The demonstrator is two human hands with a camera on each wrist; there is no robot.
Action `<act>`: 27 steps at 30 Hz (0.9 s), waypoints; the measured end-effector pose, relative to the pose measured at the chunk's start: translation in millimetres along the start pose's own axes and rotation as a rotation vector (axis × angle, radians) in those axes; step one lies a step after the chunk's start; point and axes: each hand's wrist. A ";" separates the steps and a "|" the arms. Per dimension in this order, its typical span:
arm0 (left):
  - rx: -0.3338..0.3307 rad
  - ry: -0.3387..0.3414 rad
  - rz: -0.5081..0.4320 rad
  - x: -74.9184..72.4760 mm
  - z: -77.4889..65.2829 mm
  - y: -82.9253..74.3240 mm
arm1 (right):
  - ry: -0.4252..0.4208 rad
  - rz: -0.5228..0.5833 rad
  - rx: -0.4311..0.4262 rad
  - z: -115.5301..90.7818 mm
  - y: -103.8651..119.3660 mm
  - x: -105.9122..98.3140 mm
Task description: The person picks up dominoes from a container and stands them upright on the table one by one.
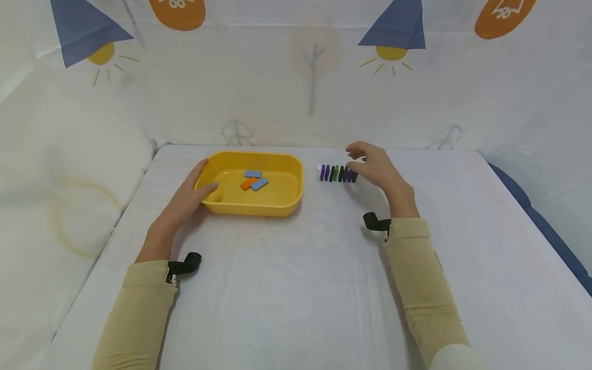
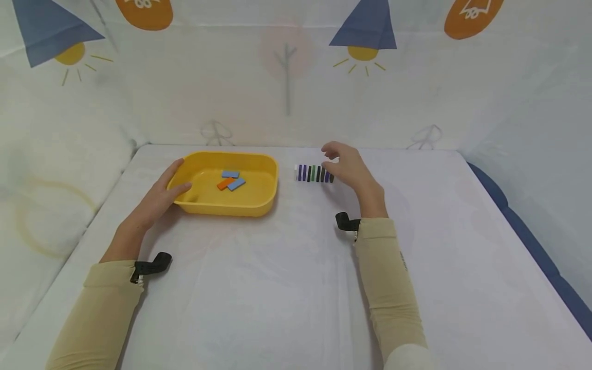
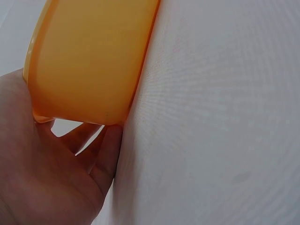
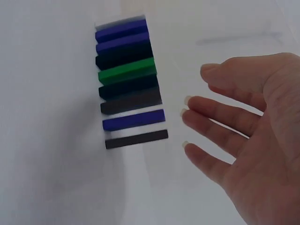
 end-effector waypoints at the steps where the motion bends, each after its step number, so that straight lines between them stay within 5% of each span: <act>1: -0.001 -0.001 0.001 -0.2 -0.2 -0.2 | -0.007 0.011 -0.016 1.2 2.4 0.9; 16: -0.029 0.003 0.007 -2.9 -1.6 4.0 | 0.039 0.120 -0.144 17.4 46.5 27.1; 27: -0.033 -0.003 -0.016 -0.3 -1.1 -1.2 | 0.139 0.049 -0.215 28.0 85.6 38.0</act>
Point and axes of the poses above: each hand's wrist, its own z-axis towards the middle knuckle, its own x-axis out of the palm, y = z × x, and after that the axes turned 4 degrees about z, right-handed
